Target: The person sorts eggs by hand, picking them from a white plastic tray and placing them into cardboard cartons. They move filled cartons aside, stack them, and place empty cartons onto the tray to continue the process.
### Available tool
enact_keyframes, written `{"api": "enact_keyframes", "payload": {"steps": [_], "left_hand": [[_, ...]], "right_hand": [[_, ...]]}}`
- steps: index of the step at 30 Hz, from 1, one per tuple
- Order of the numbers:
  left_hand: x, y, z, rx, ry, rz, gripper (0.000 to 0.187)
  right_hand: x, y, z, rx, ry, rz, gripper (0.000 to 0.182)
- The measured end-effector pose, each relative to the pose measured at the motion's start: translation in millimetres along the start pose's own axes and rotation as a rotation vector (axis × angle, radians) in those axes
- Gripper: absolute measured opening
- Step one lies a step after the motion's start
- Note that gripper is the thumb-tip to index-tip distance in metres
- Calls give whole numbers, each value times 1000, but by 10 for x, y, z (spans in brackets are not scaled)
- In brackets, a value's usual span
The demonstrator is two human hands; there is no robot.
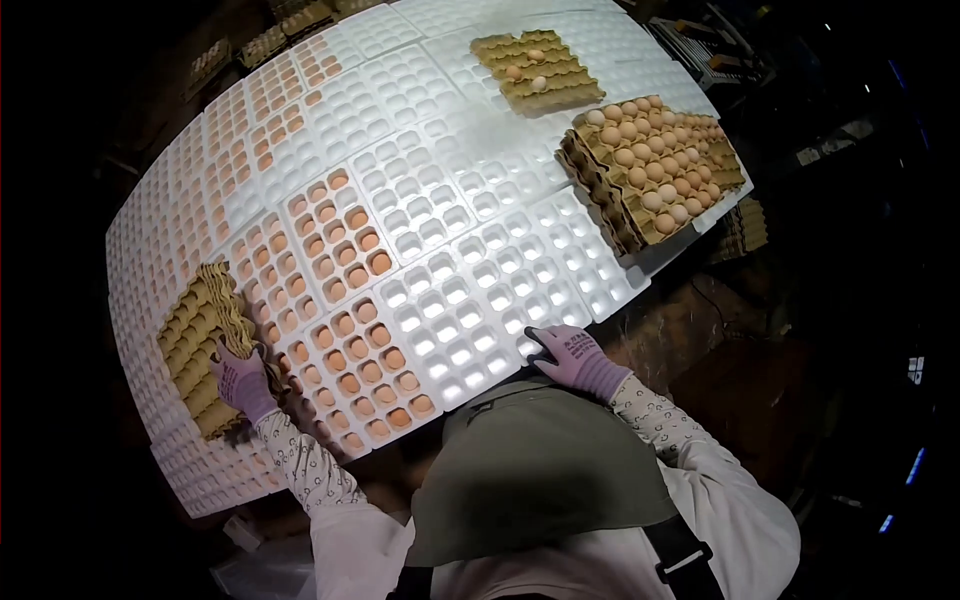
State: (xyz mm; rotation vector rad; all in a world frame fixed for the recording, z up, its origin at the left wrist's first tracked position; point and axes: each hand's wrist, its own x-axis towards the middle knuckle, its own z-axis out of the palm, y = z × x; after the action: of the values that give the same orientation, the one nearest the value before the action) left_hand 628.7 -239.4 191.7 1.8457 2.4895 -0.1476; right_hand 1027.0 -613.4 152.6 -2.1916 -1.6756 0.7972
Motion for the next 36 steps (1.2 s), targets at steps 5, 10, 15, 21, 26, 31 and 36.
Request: {"api": "enact_keyframes", "payload": {"steps": [5, 10, 15, 21, 26, 31, 36], "left_hand": [[-60, 592, 960, 25, 221, 93, 82], [-2525, 2724, -80, -816, 139, 868, 63], [-4380, 4414, -112, -607, -37, 1556, 55], [-4588, 4736, -59, -552, -233, 1428, 47], [-4007, 4791, -61, -1431, -919, 548, 27], [-4575, 5087, -271, -204, -256, 1253, 50], [-4138, 5046, -572, -728, -200, 1072, 44]], "right_hand": [[-88, 369, -310, 87, 167, -118, 53], [-353, 1328, -1312, 64, 505, -64, 46], [-364, 2679, -2374, 44, 690, -7, 47], [20, 2915, -2835, -349, 194, -473, 51], [145, 3097, -3062, 127, 209, -475, 41], [504, 3208, -3308, 475, 149, -381, 24], [655, 2851, -3072, -446, 81, -426, 33]]}}
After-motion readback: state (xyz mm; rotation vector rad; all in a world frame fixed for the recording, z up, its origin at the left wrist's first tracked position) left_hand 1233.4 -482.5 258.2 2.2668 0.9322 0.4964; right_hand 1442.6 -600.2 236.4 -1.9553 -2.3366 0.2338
